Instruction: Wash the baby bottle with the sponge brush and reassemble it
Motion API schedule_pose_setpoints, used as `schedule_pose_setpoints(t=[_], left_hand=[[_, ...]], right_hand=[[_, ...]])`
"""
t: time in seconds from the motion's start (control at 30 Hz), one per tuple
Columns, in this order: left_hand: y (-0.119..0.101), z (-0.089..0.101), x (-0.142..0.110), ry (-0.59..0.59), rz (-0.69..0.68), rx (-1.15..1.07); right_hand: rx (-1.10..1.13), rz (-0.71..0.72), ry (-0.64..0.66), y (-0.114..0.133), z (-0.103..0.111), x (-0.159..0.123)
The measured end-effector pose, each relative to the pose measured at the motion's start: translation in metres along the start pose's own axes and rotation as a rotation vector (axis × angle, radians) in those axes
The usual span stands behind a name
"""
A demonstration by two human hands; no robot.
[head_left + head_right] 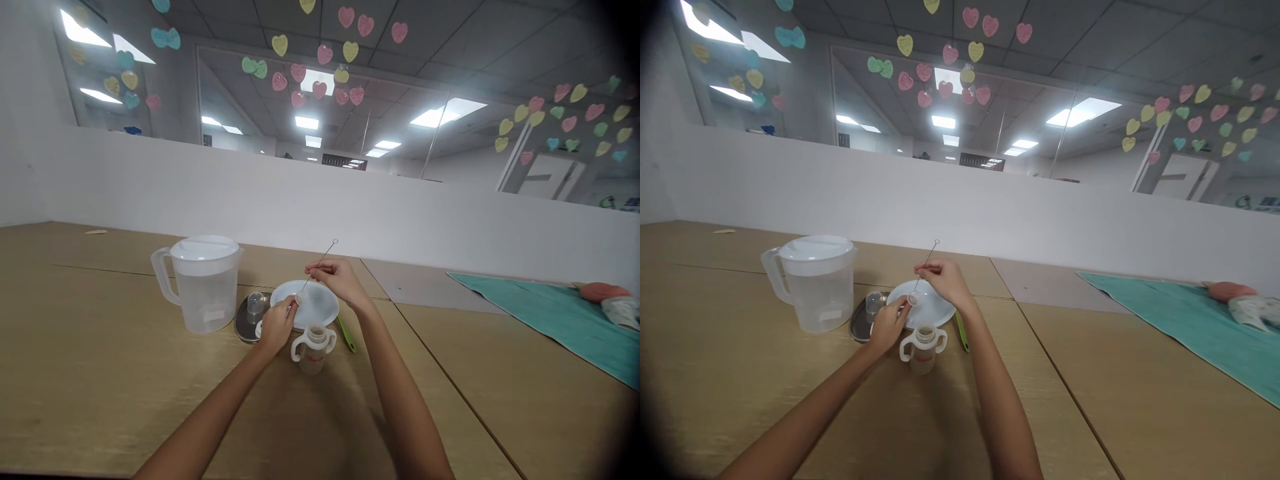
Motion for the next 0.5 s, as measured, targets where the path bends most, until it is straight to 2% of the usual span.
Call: schedule_pose_setpoints(t=[0.17,0.37,0.5], left_hand=[[0.010,-0.005,-0.006,-0.076,-0.045,-0.043],[0.013,-0.007,-0.008,-0.080,-0.050,-0.129],[0.012,-0.004,-0.007,-0.091,-0.034,-0.189]], right_hand=[[-0.038,-0.028,0.060,-0.006,-0.011,-0.003],[-0.133,-0.006,0.084,-0.008,-0.021,-0.002],[-0.113,-0.003,0.092,-0.009,-0.018,-0.003]])
Point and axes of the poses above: each hand's wrist, its own x-axis towards the middle knuckle, its own z-axis out of the back of the hand, y = z × x, the point moved 8 cm from there along x, towards the middle knuckle, and after that the axes turned 6 degrees about x, right-handed, at the moved point
